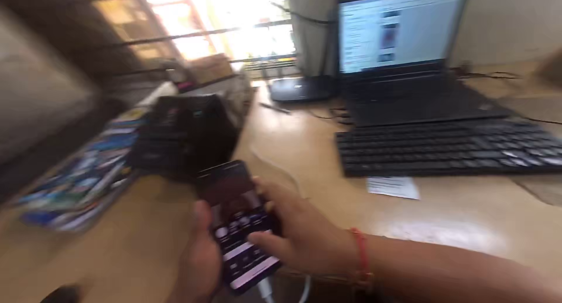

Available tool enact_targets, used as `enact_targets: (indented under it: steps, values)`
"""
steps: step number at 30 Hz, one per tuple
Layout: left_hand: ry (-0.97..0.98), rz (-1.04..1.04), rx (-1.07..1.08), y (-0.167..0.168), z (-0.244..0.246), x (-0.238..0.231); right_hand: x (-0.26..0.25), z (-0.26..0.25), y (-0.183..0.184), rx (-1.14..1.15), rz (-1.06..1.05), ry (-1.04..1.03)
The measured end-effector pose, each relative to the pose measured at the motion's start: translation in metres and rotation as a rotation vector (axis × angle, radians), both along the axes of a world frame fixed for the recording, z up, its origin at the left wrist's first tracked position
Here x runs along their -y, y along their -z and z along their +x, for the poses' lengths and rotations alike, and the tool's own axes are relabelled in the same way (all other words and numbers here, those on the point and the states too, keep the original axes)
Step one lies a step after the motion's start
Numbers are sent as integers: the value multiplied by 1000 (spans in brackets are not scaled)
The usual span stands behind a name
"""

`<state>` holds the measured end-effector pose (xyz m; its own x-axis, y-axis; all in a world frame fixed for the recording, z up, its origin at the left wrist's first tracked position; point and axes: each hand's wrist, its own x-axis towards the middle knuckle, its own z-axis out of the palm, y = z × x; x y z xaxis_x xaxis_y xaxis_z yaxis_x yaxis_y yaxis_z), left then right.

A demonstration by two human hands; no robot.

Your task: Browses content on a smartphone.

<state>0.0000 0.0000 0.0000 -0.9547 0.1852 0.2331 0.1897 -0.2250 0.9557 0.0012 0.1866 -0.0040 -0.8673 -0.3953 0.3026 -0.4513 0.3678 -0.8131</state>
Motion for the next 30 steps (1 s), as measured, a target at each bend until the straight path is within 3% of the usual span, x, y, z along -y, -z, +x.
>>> enact_targets:
  steps: [14, 21, 30]
  values:
    - [-2, 13, 33, 16, -4, 12, 1, -2, 11, 42, -47, -3]
    - [6, 10, 27, 14, -4, 11, 1, -3, 11, -82, -26, 52]
    - [16, 7, 38, 13, -3, 11, 2, -1, 10, 11, -82, 10]
